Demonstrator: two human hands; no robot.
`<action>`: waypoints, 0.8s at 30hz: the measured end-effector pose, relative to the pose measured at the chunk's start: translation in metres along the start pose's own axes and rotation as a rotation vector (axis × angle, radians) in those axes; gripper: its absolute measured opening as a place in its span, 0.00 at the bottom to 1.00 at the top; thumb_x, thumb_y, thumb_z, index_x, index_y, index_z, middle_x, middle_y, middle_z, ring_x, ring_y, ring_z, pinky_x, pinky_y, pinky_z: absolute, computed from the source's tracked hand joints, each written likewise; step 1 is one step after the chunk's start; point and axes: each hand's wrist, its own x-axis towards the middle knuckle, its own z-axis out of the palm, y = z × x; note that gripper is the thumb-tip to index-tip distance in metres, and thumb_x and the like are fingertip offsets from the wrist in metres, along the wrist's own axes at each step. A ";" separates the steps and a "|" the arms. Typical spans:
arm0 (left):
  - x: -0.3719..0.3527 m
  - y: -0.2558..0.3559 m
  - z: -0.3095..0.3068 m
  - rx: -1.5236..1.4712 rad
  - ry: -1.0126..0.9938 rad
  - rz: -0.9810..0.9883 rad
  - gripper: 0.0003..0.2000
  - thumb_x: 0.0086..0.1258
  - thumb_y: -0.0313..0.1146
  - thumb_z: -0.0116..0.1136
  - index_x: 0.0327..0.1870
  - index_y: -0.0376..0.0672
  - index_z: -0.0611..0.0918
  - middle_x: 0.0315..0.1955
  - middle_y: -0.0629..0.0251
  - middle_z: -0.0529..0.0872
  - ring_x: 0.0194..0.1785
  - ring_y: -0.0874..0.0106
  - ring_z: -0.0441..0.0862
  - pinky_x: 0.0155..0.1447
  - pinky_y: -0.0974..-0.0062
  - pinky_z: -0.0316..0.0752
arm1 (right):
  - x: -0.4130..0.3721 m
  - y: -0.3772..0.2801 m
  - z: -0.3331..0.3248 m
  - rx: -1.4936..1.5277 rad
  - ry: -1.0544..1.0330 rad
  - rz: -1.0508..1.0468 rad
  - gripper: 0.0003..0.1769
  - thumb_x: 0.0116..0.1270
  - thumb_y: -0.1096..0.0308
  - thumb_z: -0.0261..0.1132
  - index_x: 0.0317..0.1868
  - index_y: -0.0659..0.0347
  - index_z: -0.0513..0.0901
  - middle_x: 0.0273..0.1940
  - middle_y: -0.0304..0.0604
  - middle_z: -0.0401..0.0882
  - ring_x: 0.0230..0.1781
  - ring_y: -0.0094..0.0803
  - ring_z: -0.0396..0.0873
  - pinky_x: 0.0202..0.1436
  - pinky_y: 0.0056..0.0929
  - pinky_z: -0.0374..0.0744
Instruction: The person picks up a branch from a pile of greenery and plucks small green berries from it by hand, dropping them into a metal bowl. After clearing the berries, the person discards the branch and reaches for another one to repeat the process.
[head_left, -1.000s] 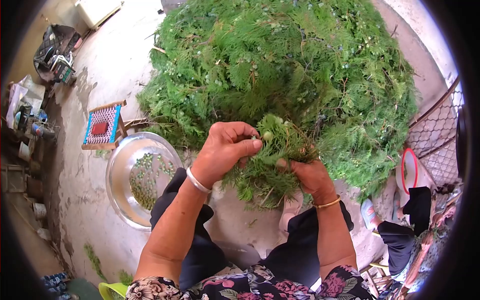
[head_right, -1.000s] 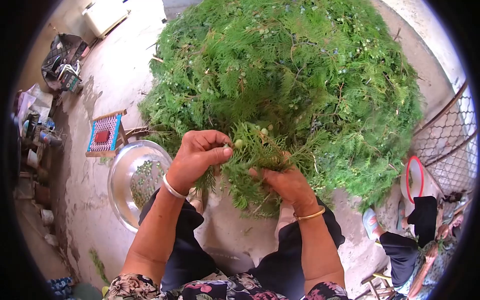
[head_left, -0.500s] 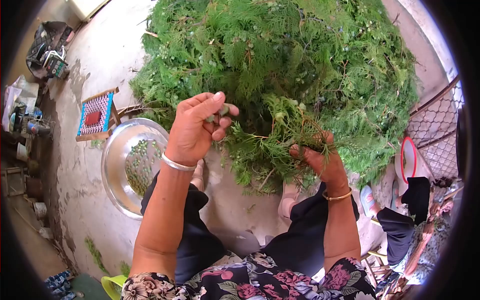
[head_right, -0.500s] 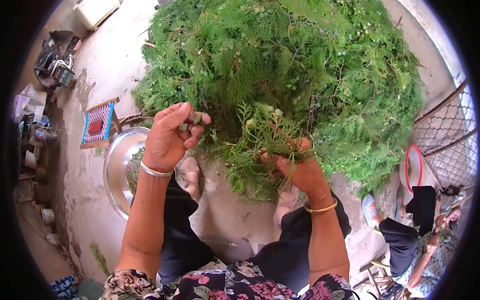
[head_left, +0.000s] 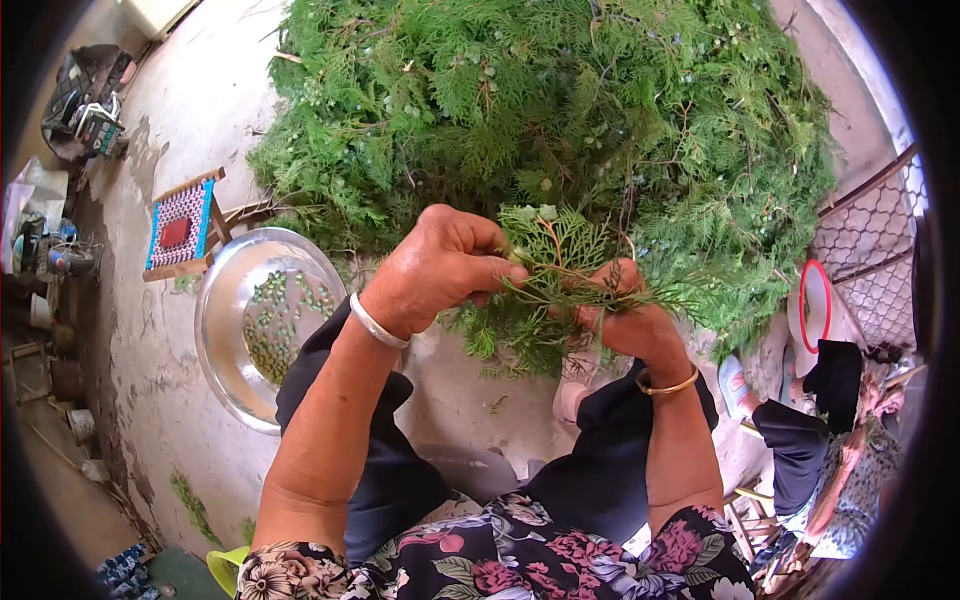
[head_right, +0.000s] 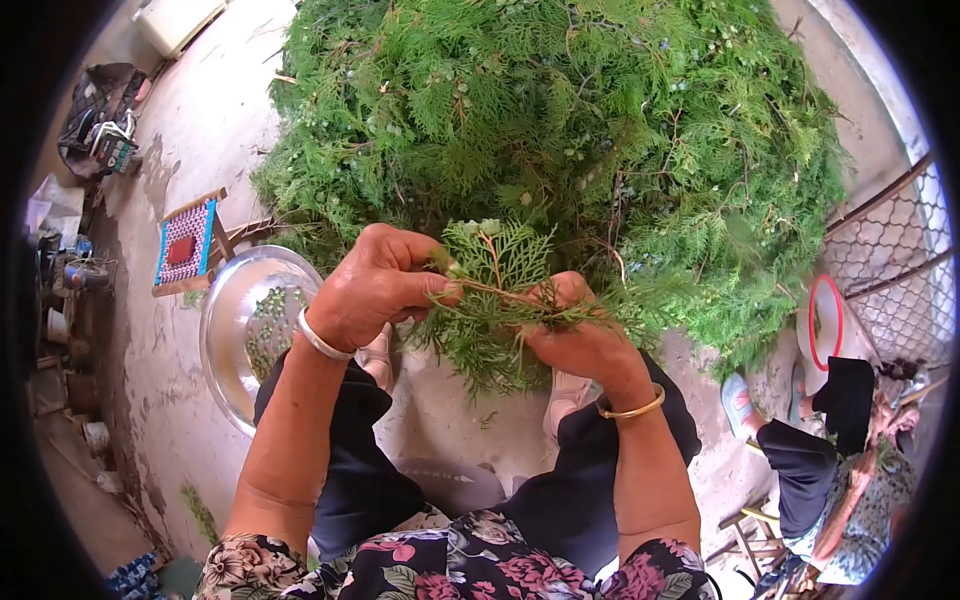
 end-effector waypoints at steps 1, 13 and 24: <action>0.000 0.002 -0.001 0.000 -0.001 0.000 0.11 0.62 0.34 0.65 0.32 0.32 0.81 0.15 0.74 0.73 0.16 0.86 0.64 0.17 0.85 0.54 | -0.001 -0.001 0.004 -0.050 0.077 0.045 0.14 0.55 0.78 0.65 0.39 0.58 0.71 0.33 0.37 0.73 0.35 0.32 0.72 0.41 0.32 0.73; 0.005 -0.015 0.006 -0.799 0.149 0.061 0.11 0.72 0.37 0.53 0.44 0.37 0.78 0.18 0.74 0.70 0.19 0.86 0.61 0.19 0.87 0.56 | 0.006 0.011 0.012 0.454 0.097 0.324 0.10 0.55 0.77 0.65 0.39 0.62 0.83 0.42 0.41 0.84 0.39 0.33 0.80 0.44 0.27 0.75; 0.003 -0.011 -0.046 -1.012 0.153 0.395 0.14 0.71 0.38 0.53 0.48 0.35 0.77 0.22 0.70 0.72 0.21 0.83 0.62 0.21 0.85 0.59 | 0.014 -0.006 0.002 -0.037 0.240 -0.089 0.18 0.42 0.69 0.69 0.38 0.63 0.83 0.32 0.45 0.81 0.32 0.43 0.81 0.31 0.37 0.76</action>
